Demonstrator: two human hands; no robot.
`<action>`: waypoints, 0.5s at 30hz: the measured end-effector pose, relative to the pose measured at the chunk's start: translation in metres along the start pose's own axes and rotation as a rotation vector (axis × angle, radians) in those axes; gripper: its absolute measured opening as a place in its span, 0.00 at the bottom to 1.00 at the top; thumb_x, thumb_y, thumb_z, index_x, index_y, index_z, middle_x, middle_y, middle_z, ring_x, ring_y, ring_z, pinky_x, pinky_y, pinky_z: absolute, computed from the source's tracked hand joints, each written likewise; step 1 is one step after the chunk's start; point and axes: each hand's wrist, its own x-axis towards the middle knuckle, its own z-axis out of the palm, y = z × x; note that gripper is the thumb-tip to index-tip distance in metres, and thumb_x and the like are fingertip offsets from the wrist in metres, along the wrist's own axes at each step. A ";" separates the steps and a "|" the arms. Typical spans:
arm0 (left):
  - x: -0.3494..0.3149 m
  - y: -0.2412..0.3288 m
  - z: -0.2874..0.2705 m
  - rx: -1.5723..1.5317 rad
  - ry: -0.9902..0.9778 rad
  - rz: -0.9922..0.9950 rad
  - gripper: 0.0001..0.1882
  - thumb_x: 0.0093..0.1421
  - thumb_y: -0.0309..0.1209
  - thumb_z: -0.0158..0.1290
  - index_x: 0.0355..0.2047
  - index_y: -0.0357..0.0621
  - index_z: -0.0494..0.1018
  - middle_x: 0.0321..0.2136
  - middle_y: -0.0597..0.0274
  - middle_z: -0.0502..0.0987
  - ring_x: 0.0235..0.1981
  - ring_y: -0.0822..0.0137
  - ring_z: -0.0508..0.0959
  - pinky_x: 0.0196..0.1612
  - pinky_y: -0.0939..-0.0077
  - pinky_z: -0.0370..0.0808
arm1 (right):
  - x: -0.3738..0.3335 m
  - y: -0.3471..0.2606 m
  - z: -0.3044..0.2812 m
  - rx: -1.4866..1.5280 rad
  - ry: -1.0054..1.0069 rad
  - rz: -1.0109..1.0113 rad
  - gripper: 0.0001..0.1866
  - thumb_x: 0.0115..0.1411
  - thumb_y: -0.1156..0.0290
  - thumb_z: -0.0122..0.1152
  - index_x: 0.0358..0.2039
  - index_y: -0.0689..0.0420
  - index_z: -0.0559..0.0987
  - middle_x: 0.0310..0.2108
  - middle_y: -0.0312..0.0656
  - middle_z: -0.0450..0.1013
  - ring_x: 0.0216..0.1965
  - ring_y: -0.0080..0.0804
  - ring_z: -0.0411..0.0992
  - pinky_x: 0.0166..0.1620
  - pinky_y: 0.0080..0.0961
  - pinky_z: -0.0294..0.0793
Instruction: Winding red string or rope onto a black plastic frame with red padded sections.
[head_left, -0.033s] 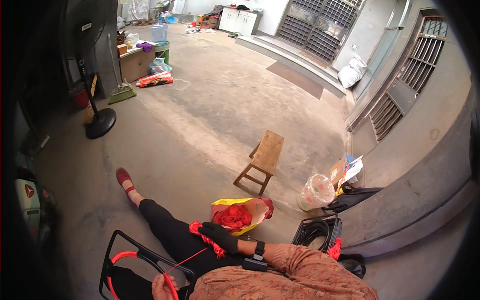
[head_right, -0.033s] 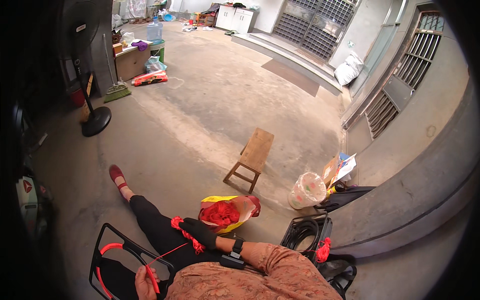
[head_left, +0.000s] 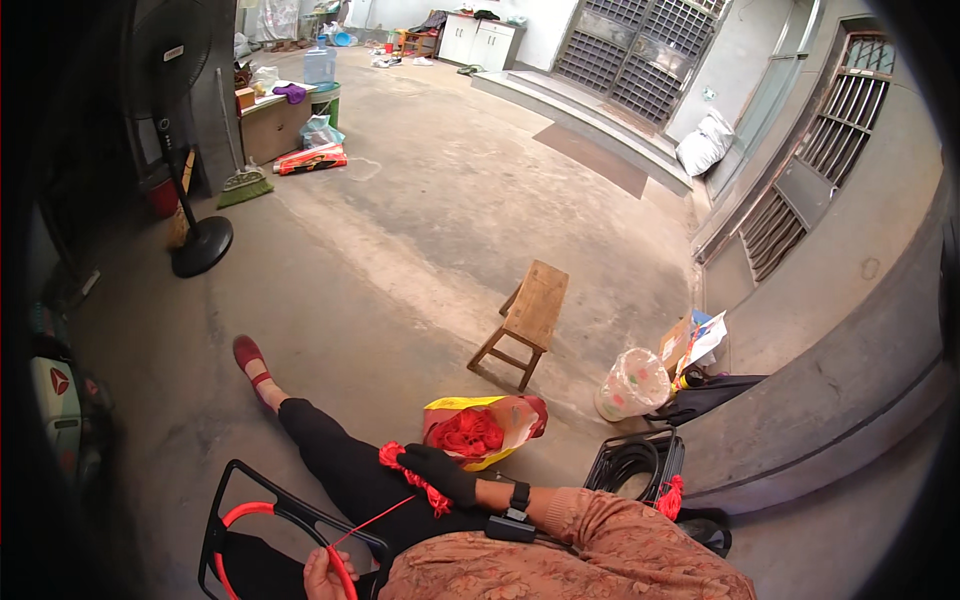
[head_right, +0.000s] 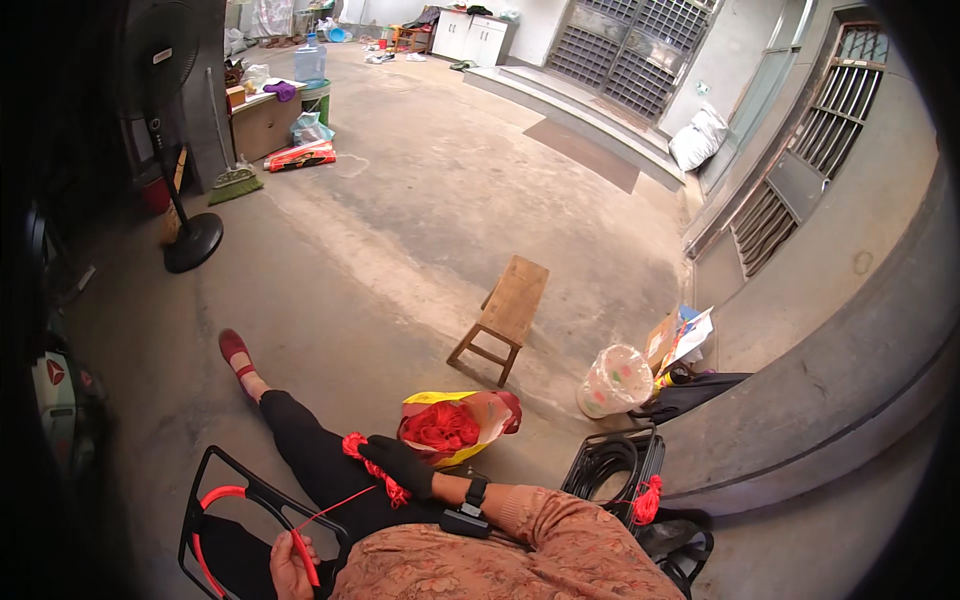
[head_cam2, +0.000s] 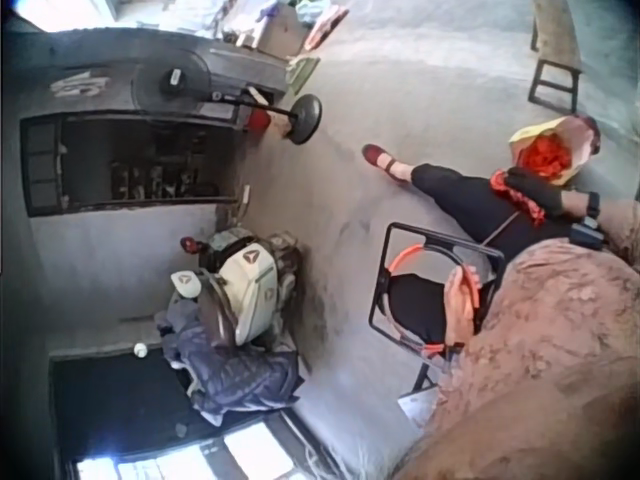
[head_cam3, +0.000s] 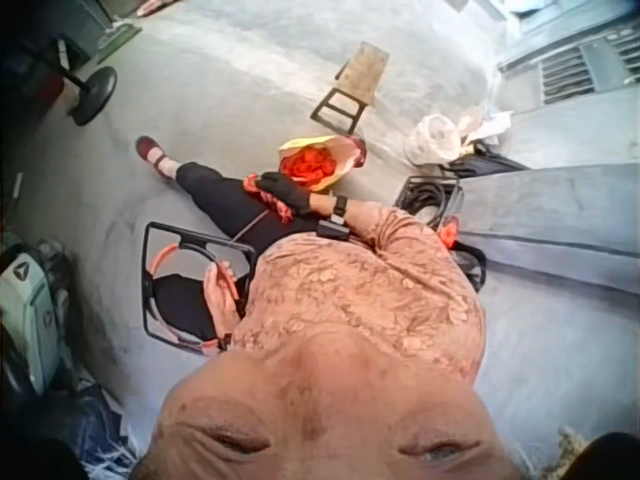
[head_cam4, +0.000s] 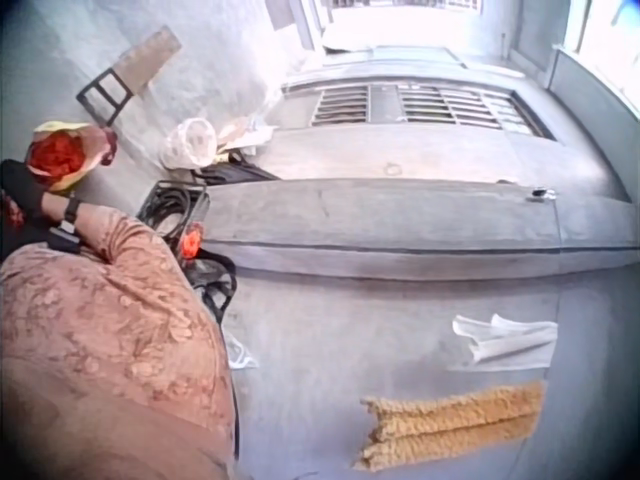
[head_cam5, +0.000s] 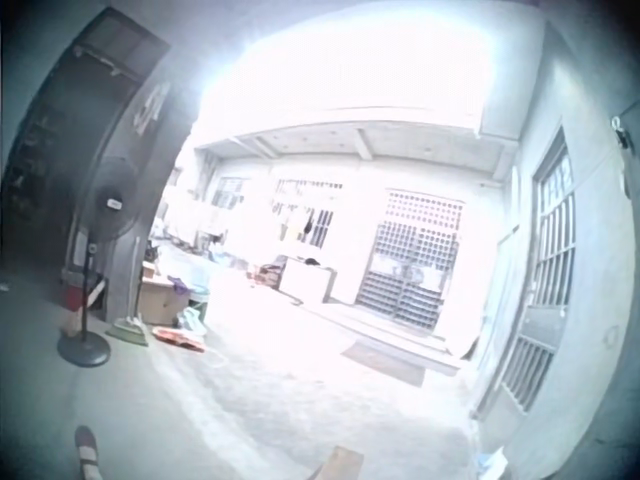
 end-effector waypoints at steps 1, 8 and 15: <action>-0.002 0.000 0.001 0.005 0.016 0.000 0.09 0.62 0.36 0.51 0.35 0.45 0.74 0.27 0.64 0.77 0.25 0.72 0.76 0.28 0.80 0.73 | 0.000 0.001 -0.001 -0.025 0.000 -0.022 0.28 0.62 0.49 0.51 0.45 0.65 0.73 0.41 0.45 0.73 0.41 0.28 0.69 0.48 0.26 0.67; 0.011 -0.006 -0.004 -0.066 -0.017 0.026 0.10 0.62 0.36 0.51 0.36 0.43 0.75 0.27 0.62 0.78 0.25 0.70 0.77 0.28 0.79 0.75 | 0.002 -0.009 -0.002 0.044 0.007 0.018 0.27 0.63 0.50 0.50 0.45 0.65 0.73 0.39 0.44 0.73 0.41 0.28 0.69 0.48 0.25 0.67; 0.022 -0.014 -0.020 -0.132 -0.091 0.019 0.10 0.62 0.34 0.51 0.36 0.42 0.75 0.29 0.59 0.79 0.26 0.69 0.79 0.28 0.78 0.77 | 0.005 -0.012 -0.004 0.035 -0.041 0.007 0.25 0.64 0.51 0.49 0.43 0.64 0.74 0.37 0.40 0.72 0.38 0.23 0.66 0.45 0.22 0.67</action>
